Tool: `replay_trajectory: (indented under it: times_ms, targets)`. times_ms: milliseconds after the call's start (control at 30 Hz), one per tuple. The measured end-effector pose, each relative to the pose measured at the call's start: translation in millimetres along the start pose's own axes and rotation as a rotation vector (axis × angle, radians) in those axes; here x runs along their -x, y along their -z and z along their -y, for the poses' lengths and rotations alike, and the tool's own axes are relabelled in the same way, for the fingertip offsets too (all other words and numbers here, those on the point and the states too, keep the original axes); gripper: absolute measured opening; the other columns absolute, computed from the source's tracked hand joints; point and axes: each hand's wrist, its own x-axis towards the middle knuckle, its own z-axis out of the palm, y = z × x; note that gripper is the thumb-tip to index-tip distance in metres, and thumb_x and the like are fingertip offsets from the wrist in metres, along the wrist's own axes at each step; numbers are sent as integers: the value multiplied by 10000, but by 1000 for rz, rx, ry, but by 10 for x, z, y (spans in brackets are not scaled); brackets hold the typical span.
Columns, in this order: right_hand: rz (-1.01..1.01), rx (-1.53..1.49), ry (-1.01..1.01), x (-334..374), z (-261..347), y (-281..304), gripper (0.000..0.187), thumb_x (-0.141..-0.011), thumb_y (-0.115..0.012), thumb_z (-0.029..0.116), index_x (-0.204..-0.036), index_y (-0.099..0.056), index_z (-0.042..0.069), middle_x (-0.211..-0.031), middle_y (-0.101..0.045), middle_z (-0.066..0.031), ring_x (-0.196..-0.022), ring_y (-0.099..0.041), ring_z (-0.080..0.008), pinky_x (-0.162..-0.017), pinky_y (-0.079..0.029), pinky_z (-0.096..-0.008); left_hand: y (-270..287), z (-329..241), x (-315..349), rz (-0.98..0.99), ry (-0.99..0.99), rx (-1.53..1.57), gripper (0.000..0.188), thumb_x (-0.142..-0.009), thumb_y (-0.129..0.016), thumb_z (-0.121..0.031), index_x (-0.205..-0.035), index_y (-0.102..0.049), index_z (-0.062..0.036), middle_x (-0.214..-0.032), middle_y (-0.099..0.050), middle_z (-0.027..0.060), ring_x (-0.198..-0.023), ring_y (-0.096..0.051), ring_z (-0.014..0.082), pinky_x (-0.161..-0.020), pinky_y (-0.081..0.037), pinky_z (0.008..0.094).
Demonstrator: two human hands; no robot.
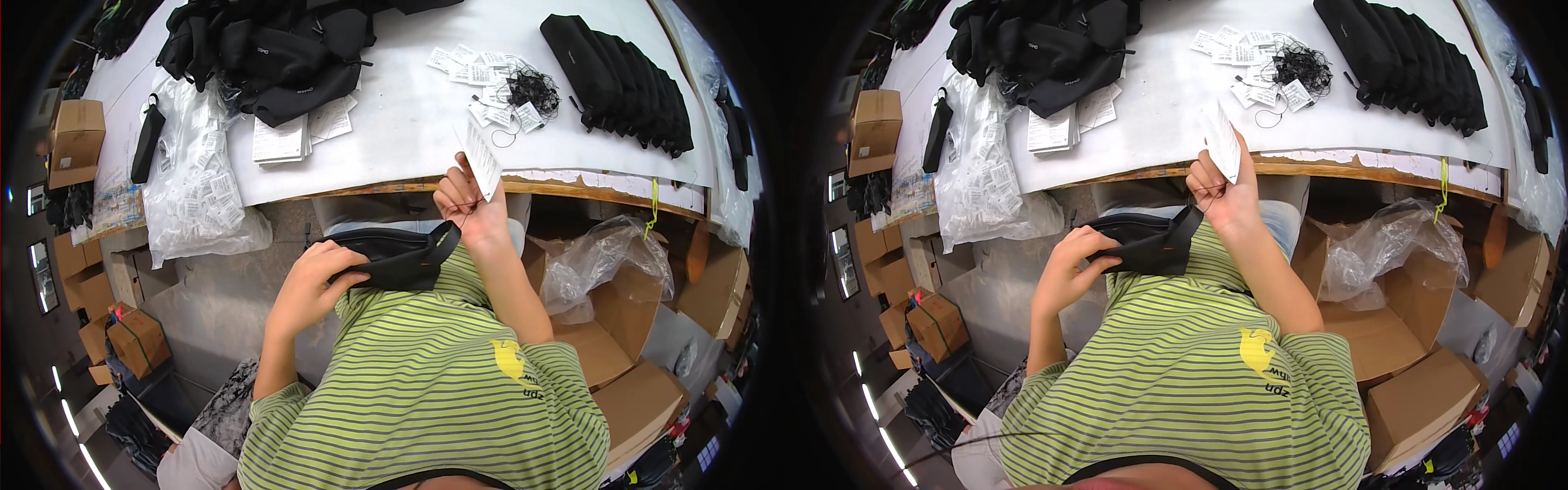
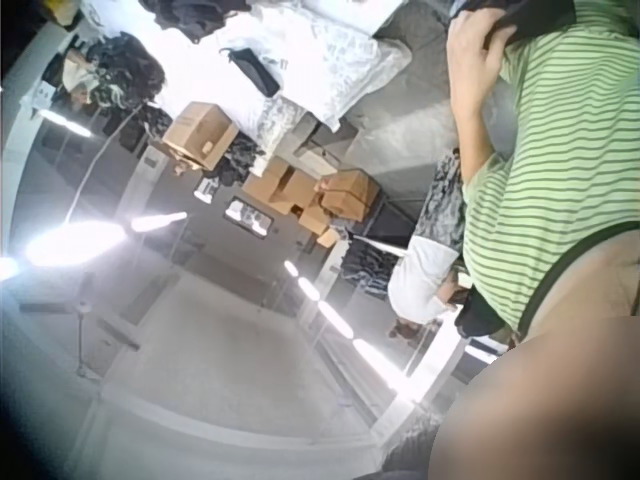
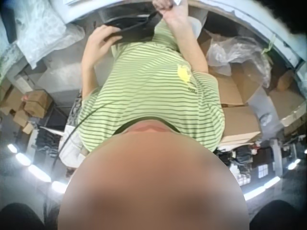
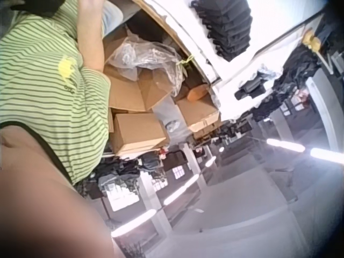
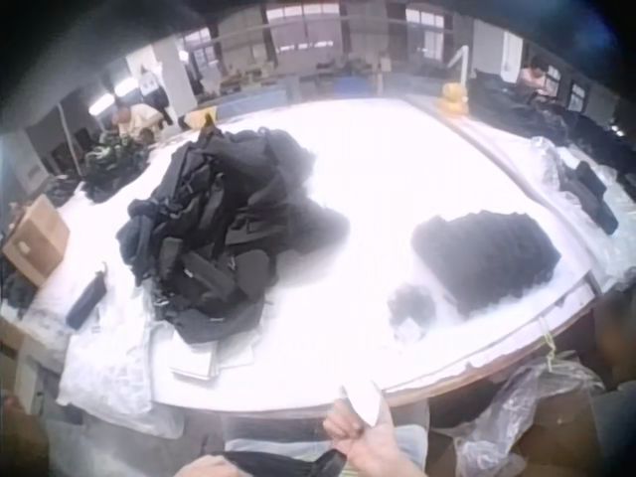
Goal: The person is assembling or inspecting small black zip cases, possibly for sunglasses, by attaching tags and checking the interior.
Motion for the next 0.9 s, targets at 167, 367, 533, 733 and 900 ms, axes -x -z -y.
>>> replay_trajectory:
  times_ms: [167,367,533,733,900]
  targets:
    - [-601,564,523,-204,115,-518,132,-899,-635,218,-927,-642,88,-707,-607,41,-534,-540,-48,-419,-414,-167,21,0,-93,-5,-92,-80,165,-754,-679,-87,-905,-630,-42,-870,-611,67,-815,-550,235,-749,-426,339]
    - [-154,1593,324,118,257,-922,225,-813,-738,188,-689,-690,6,-499,-413,108,-484,-271,12,-431,-171,-210,-132,-169,-393,22,-169,-72,229,-708,-725,-84,-909,-621,-48,-1270,-462,141,-1059,-540,315,-926,-429,408]
    - [10,2373,163,333,236,-875,272,-745,-720,393,-744,-743,121,-519,-585,-88,-464,-565,-273,-464,-441,-326,-268,-224,-534,-153,-470,-406,200,-697,-697,-65,-883,-635,-108,-1374,-447,83,-1271,-409,287,-1021,-353,427]
    - [-151,2085,147,445,258,-725,243,-776,-720,335,-770,-736,92,-497,-557,-78,-406,-498,-197,-434,-376,-297,-319,-235,-623,-96,-578,-547,172,-685,-669,-67,-832,-622,-142,-1415,-434,18,-1327,-339,265,-1068,-290,428]
    - [-289,1864,271,436,301,-797,283,-823,-706,199,-674,-641,-34,-439,-327,0,-476,-255,-43,-422,-228,-253,-326,-298,-655,-144,-596,-618,122,-698,-676,-111,-789,-620,-170,-1462,-381,22,-1363,-274,299,-1110,-215,433]
